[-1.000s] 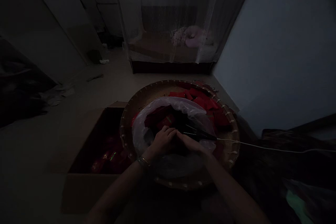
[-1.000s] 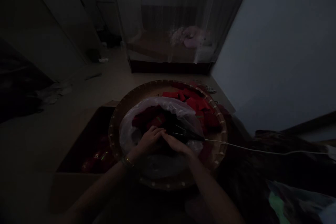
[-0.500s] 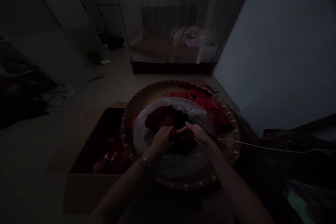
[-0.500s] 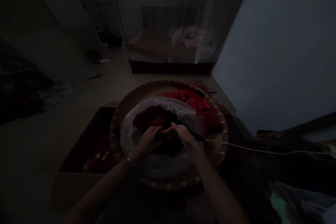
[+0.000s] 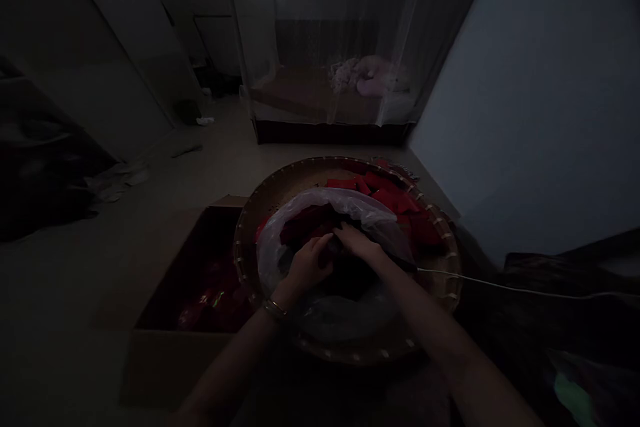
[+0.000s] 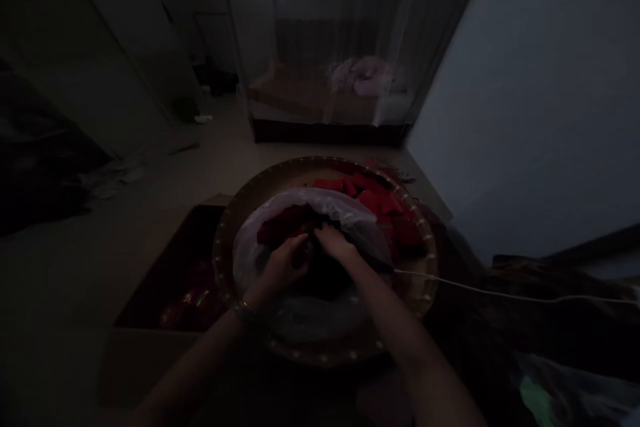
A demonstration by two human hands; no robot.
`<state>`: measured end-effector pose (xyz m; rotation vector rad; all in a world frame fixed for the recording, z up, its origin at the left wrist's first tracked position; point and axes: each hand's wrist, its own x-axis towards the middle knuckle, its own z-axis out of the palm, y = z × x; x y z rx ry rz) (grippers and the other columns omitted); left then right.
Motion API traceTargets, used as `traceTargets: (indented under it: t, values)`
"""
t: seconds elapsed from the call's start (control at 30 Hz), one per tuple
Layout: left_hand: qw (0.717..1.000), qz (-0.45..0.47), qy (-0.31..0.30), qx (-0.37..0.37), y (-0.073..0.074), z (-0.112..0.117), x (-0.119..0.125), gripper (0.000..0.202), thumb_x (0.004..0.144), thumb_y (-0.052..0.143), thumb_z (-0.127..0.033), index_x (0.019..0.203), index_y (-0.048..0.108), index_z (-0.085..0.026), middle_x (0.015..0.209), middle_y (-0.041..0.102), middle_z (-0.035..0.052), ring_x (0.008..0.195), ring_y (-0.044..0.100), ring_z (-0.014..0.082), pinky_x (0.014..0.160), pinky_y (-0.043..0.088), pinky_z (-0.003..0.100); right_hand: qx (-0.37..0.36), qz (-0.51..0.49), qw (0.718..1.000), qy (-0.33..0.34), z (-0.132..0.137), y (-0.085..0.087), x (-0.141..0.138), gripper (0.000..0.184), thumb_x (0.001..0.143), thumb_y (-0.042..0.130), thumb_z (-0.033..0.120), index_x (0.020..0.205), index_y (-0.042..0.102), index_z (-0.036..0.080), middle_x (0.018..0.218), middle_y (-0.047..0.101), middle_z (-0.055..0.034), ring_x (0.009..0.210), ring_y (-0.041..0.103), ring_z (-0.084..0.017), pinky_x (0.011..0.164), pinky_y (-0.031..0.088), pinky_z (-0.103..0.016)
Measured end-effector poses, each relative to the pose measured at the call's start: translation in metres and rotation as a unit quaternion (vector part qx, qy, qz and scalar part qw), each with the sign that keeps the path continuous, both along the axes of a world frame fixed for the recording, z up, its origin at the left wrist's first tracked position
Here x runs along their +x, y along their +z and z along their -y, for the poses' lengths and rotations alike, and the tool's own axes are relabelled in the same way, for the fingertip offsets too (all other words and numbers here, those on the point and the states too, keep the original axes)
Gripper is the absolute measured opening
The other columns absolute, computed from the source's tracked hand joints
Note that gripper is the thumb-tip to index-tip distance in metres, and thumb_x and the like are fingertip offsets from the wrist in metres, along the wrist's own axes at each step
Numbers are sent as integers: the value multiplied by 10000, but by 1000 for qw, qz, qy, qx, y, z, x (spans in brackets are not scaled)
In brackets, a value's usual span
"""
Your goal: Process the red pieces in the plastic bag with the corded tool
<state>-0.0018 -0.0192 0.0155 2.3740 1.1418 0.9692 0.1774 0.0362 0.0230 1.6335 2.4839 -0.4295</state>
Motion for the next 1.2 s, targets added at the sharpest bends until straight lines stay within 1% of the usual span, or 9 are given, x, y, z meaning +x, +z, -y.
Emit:
traceTargets:
  t: [0.1,0.27,0.37,0.53,0.67,0.8,0.93,1.1,1.2]
  values:
    - [1000,-29,2,-7,1,1,0,538,710,558,-122,1227,457,-232,1164,560,65,995,587,194,818,516,312,-7,5,1000,25,-5,1,2,466,724,656,86,1170,539,157,1169,481,-156,1068,518,-279,878,411,-332]
    - [999,-39,18,-25,-3,-2,-1,434,711,580,-137,1130,498,-212,1121,583,58,965,599,193,804,514,306,-8,8,999,38,-7,-1,7,427,740,600,51,1152,552,154,1161,479,-154,1046,528,-265,859,417,-319]
    - [998,-44,29,-30,-2,-2,-1,436,711,580,-138,1131,492,-215,1112,591,52,955,603,182,796,510,292,-3,1,999,38,-8,-3,7,391,738,604,65,1119,563,142,1122,498,-142,1031,533,-251,856,416,-305]
    - [997,-59,40,-26,-2,-1,0,457,700,588,-152,1140,479,-212,1104,602,51,977,601,186,788,508,289,0,-9,1000,25,-11,-9,8,565,666,683,69,1199,517,152,1184,462,-163,1023,541,-271,837,423,-316]
    - [997,-63,43,-23,-3,-2,-1,478,697,591,-165,1155,463,-211,1114,603,55,980,606,197,790,514,307,4,-30,999,31,-14,-14,9,444,700,615,38,1129,568,142,1131,501,-147,994,555,-252,828,417,-294]
    - [998,-54,40,-21,-4,-3,-2,492,691,603,-172,1159,459,-211,1128,600,57,989,605,204,817,513,323,10,-59,998,33,-18,-14,11,399,686,605,29,1070,589,139,1103,515,-129,983,547,-234,814,409,-269]
    - [998,-52,42,-20,-6,-4,-2,479,699,601,-172,1157,465,-188,1118,599,75,976,609,217,798,521,343,14,-92,995,31,-18,-13,13,298,707,614,91,999,594,144,1043,530,-94,952,541,-199,802,402,-240]
    - [997,-50,45,-32,-5,-3,-2,491,698,603,-168,1167,460,-201,1140,594,64,997,602,206,825,510,330,3,-105,994,22,-15,-20,10,449,645,681,109,1081,577,117,1097,523,-129,964,536,-215,806,406,-254]
    - [997,-51,46,-36,-5,-4,-3,499,695,607,-172,1170,457,-206,1144,592,61,1003,601,201,832,507,322,3,-115,993,12,-15,-21,9,404,641,640,43,1037,605,110,1073,561,-129,981,541,-225,826,402,-273]
